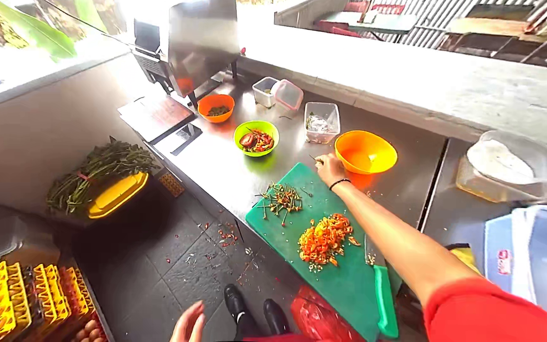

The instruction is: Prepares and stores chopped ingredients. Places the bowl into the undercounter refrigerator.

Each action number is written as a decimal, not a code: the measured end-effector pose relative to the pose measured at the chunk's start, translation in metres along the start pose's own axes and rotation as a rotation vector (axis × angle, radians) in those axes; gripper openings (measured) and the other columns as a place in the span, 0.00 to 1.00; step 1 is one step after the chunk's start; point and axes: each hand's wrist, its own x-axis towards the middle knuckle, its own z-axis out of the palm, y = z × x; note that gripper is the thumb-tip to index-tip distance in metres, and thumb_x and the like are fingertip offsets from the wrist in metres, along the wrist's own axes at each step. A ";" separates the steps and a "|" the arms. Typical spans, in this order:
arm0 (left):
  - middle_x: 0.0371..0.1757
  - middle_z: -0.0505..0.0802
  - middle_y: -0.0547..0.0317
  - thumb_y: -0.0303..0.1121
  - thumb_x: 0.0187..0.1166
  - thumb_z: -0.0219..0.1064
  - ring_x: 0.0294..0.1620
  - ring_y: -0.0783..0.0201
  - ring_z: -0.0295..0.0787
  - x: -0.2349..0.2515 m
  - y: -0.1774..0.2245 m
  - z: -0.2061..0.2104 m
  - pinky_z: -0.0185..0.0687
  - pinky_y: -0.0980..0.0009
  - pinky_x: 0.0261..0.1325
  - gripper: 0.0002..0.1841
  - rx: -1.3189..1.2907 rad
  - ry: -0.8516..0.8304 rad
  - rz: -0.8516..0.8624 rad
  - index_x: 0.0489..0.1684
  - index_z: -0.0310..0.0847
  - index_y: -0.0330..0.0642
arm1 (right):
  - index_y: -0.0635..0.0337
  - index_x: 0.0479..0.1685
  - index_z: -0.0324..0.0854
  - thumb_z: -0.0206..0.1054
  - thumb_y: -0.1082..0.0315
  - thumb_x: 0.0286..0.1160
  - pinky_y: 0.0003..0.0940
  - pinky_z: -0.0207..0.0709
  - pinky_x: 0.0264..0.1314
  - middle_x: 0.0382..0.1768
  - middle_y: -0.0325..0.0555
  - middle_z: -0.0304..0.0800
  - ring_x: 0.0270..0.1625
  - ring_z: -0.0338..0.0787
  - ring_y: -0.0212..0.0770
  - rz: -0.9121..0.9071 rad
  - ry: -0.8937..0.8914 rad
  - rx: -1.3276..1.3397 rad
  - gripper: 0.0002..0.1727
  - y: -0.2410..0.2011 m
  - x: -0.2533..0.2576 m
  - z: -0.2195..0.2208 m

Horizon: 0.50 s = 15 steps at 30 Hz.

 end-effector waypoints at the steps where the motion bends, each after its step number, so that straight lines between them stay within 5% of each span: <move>1: 0.64 0.89 0.34 0.27 0.85 0.60 0.65 0.59 0.89 0.027 0.025 0.011 0.82 0.64 0.71 0.20 -0.020 -0.056 0.043 0.69 0.76 0.19 | 0.72 0.63 0.86 0.64 0.76 0.83 0.62 0.74 0.76 0.64 0.72 0.86 0.69 0.85 0.67 -0.077 0.012 0.108 0.15 -0.016 -0.025 -0.004; 7: 0.61 0.92 0.47 0.31 0.86 0.63 0.52 0.61 0.94 0.152 0.138 0.098 0.89 0.63 0.57 0.28 -0.151 -0.569 0.029 0.85 0.65 0.35 | 0.67 0.43 0.90 0.79 0.78 0.67 0.42 0.89 0.57 0.47 0.53 0.92 0.47 0.94 0.44 -0.228 -0.132 0.452 0.08 -0.092 -0.162 0.016; 11: 0.41 0.94 0.57 0.25 0.84 0.64 0.36 0.70 0.92 0.179 0.155 0.122 0.89 0.73 0.45 0.11 -0.303 -0.729 -0.068 0.59 0.85 0.33 | 0.66 0.34 0.90 0.79 0.81 0.63 0.33 0.91 0.52 0.42 0.48 0.92 0.45 0.94 0.37 -0.174 0.007 0.552 0.05 -0.097 -0.174 0.031; 15: 0.37 0.96 0.58 0.20 0.83 0.64 0.34 0.70 0.93 0.196 0.147 0.125 0.90 0.73 0.46 0.08 -0.323 -0.777 -0.133 0.48 0.89 0.31 | 0.64 0.32 0.93 0.79 0.81 0.63 0.27 0.87 0.52 0.39 0.45 0.94 0.45 0.92 0.32 -0.077 0.038 0.646 0.04 -0.089 -0.171 0.038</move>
